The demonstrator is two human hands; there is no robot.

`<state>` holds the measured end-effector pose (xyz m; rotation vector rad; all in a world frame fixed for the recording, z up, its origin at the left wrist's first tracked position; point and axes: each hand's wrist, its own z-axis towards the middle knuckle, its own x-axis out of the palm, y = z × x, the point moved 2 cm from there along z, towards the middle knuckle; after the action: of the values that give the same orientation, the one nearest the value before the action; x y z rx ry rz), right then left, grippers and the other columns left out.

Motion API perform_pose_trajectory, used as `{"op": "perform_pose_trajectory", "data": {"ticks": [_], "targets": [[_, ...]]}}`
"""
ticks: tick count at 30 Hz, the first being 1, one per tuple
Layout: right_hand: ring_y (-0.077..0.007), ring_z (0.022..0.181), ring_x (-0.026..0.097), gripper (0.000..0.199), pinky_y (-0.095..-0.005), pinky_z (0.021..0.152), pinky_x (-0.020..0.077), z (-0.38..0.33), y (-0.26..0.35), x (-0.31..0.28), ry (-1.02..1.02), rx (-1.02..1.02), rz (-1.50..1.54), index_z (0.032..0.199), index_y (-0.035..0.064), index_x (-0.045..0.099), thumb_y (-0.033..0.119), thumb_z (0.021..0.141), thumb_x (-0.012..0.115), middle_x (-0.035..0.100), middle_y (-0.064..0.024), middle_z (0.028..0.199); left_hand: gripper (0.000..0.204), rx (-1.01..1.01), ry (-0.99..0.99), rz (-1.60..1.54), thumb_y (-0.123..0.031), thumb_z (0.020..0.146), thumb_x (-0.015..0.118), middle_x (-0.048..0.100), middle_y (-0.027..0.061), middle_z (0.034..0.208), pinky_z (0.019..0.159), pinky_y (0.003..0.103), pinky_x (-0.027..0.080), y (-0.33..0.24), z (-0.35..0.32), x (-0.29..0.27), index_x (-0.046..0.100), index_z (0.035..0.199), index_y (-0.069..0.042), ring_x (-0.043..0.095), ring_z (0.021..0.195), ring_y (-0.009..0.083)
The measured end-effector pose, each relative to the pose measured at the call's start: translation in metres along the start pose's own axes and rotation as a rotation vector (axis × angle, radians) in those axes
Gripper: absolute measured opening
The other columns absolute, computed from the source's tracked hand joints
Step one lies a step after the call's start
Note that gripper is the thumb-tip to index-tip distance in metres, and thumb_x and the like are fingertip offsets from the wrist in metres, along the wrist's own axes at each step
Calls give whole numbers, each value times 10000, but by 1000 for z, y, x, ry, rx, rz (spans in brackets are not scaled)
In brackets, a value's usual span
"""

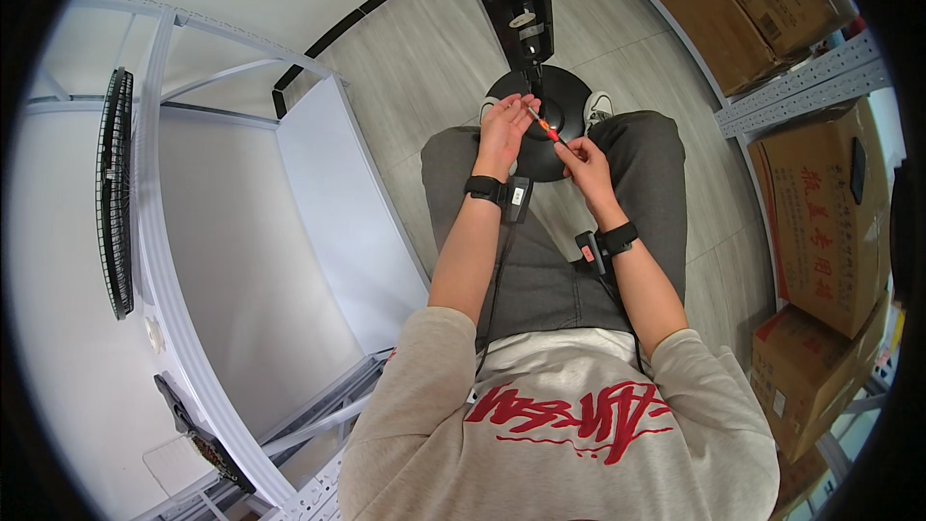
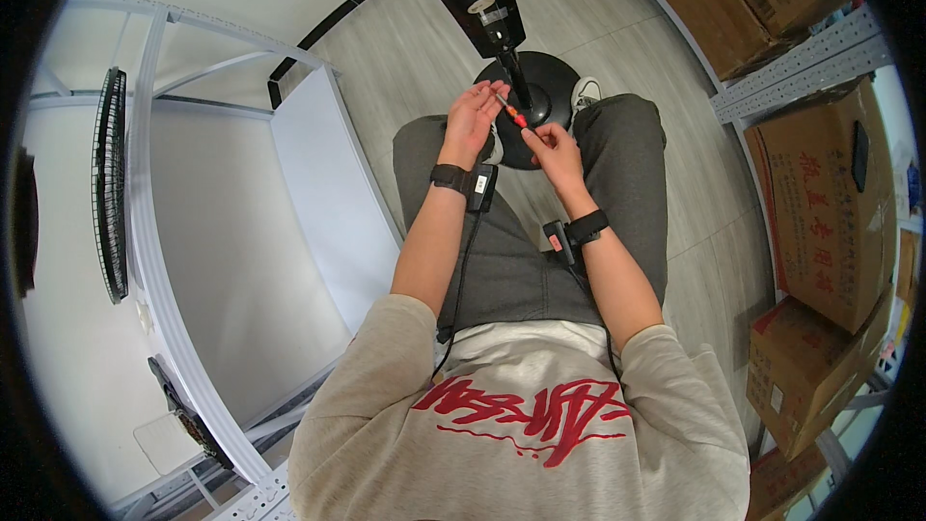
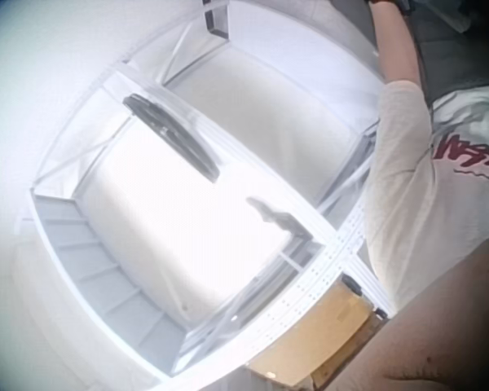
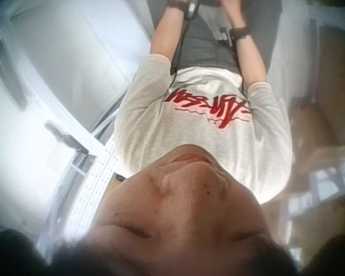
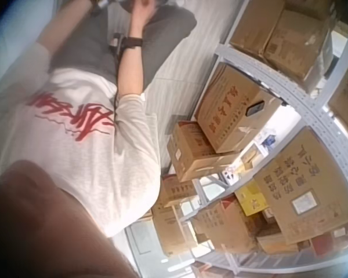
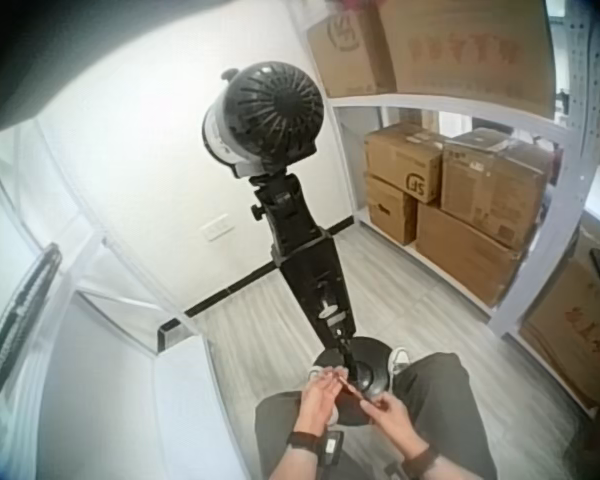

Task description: The person sits on the floor and uses a screwdriver to tighten screws on the base and neck of a black pedestal fan. They then attach the fan head to the stand and place the front protective grill onto the fan.

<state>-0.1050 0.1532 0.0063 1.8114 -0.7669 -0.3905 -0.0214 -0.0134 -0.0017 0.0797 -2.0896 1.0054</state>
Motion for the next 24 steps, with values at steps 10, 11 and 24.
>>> {"op": "perform_pose_trajectory", "data": {"ticks": [10, 11, 24], "targets": [[-62, 575, 529, 256, -226, 530, 422, -1, 2, 1, 5, -4, 7, 890, 45, 610, 258, 895, 751, 589, 25, 710, 217, 17, -48, 81, -172, 1015, 571, 655, 163, 1058, 899, 363, 553, 3, 2, -10, 537, 1116, 17, 673, 997, 266], [-62, 575, 529, 255, -225, 531, 422, -1, 2, 1, 5, -4, 5, 890, 45, 610, 258, 895, 751, 590, 25, 710, 226, 17, -53, 90, -183, 1016, 571, 657, 161, 1054, 890, 360, 554, 2, 1, -9, 540, 1115, 18, 675, 991, 263], [-59, 592, 535, 254, -225, 539, 437, 0, 0, 1, 14, -11, 17, 902, 40, 615, 252, 893, 755, 596, 27, 727, 252, 33, -39, 73, -214, 1013, 582, 660, 175, 1084, 945, 383, 549, 1, 0, -5, 569, 1092, 25, 673, 1023, 283]]}}
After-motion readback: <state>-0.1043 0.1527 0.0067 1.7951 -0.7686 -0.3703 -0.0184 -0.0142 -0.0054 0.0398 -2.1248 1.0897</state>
